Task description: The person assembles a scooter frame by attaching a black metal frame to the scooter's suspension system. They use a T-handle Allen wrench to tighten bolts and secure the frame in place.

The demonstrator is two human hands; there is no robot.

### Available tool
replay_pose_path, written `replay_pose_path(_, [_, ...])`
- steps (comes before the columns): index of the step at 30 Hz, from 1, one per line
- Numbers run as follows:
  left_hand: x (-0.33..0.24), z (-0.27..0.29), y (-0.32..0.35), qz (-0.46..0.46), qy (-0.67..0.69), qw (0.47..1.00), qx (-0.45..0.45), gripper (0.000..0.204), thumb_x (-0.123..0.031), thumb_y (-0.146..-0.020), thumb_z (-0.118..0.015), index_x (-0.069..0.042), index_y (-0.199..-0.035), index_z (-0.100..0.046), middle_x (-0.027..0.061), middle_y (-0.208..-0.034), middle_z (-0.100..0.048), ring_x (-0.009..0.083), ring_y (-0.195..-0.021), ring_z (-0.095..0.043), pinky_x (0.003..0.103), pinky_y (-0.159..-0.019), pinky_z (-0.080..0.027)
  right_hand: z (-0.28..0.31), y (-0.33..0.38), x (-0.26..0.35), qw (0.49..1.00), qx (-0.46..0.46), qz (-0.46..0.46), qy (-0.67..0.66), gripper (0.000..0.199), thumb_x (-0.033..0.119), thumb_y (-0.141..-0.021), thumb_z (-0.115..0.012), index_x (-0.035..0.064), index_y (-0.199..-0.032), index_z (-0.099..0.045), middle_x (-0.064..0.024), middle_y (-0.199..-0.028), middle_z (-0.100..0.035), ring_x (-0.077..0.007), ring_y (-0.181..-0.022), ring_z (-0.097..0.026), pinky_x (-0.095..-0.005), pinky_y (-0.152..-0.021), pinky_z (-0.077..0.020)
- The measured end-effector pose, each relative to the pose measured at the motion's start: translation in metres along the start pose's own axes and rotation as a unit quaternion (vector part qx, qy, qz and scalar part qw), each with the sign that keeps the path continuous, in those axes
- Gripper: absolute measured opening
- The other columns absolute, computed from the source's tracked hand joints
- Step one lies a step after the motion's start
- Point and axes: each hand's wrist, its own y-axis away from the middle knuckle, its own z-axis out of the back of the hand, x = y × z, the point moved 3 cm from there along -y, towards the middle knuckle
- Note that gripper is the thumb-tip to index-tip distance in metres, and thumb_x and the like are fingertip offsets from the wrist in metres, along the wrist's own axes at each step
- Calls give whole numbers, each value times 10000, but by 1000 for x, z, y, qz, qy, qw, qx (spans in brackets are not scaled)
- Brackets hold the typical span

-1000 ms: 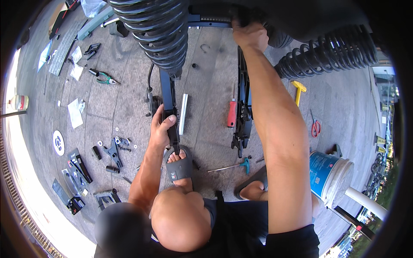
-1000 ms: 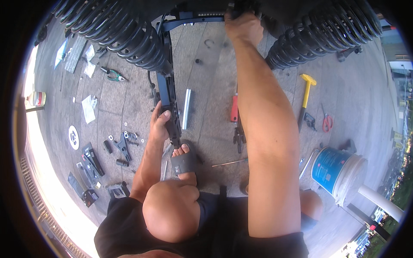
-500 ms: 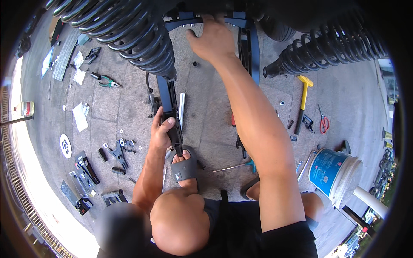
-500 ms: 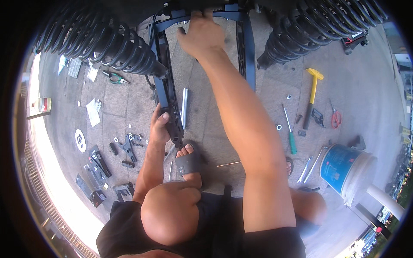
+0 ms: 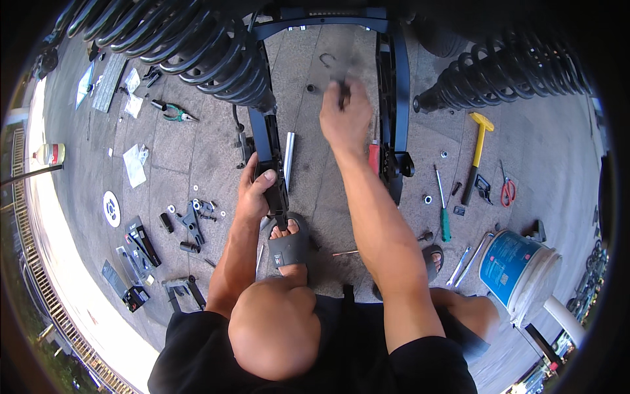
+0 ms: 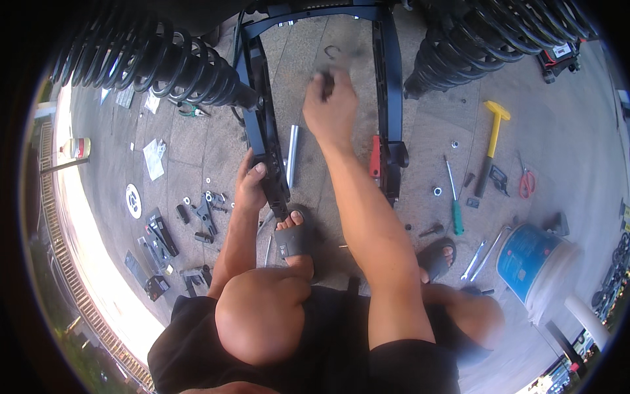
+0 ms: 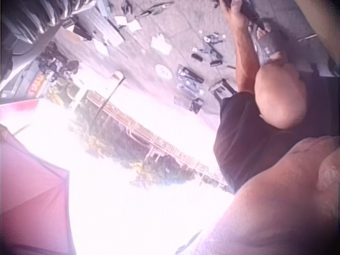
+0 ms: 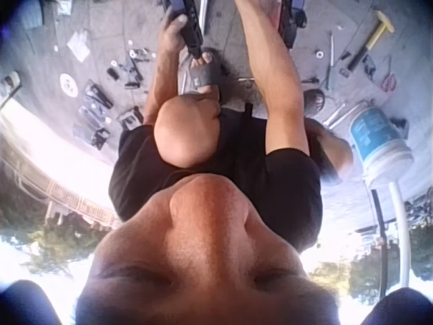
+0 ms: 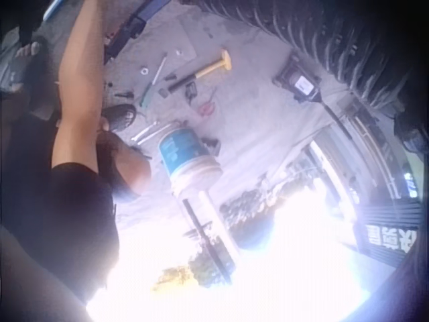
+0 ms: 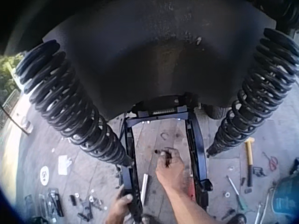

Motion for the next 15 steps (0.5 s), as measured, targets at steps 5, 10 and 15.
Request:
replay_pose_path(5, [-5, -7, 2, 7, 33, 998, 47, 602, -127, -783, -651, 36, -1321, -438, 83, -1108, -593, 149, -960, -571, 269, -855, -453, -35, 98, -92, 888, 297, -147, 318, 325, 355, -812, -669, 44, -910, -674, -206, -925, -688, -354, -902, -672, -459, -791, -521])
replay_pose_path(10, [-7, -10, 2, -3, 26, 999, 31, 574, -140, -789, -652, 21, -1304, -455, 84, -1064, -603, 161, -922, -593, 288, -811, -491, -55, 109, -116, 852, 310, -217, 363, 372, 396, -785, -676, 66, -956, -703, -191, -953, -693, -362, -949, -665, -447, -824, -525])
replay_pose_path(15, [-8, -11, 1, 1, 31, 999, 42, 556, -147, -793, -656, 19, -1288, -464, 74, -1052, -602, 154, -933, -585, 286, -832, -481, -56, 107, -114, 849, 314, -214, 368, 389, 396, -756, -678, 51, -936, -696, -185, -947, -694, -330, -945, -670, -428, -825, -522])
